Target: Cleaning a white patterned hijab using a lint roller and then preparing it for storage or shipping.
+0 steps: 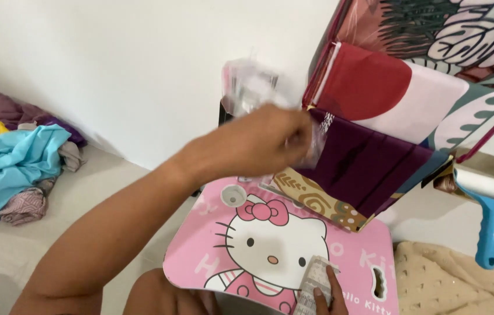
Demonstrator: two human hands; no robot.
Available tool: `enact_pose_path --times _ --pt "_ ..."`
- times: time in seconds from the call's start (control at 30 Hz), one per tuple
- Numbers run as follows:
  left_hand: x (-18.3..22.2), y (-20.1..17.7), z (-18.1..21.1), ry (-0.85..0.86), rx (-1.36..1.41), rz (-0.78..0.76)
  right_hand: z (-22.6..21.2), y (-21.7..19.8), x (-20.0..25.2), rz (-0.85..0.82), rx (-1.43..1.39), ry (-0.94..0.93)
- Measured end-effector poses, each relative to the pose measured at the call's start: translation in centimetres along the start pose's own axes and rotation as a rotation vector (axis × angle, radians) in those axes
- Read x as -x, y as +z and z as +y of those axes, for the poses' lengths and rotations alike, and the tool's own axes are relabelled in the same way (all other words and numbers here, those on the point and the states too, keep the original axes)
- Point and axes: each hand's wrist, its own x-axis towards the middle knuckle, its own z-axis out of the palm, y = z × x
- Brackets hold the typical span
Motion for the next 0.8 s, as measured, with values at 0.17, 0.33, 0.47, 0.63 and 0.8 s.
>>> enact_pose_path --times 0.17,0.33,0.47,0.63,0.8 --pt "1.6 9.1 -4.2 -0.416 0.507 -0.179 0.4 -0.8 0.2 -0.088 -0.007 -0.084" --pt "4.0 18.4 -9.8 -0.739 1.214 0.339 2.3 -1.5 -0.7 -0.149 0.016 -0.210" --pt "7.2 21.2 -11.7 -0.935 1.344 0.736 1.9 -1.5 -0.5 -0.149 -0.018 -0.197" --pt "13.1 24.4 -11.7 -1.099 1.132 0.828 2.3 -1.3 -0.9 -0.112 -0.074 -0.173" --pt "16.8 25.0 -10.4 -1.159 1.112 0.814 2.2 -1.4 -0.7 -0.052 -0.061 -0.184"
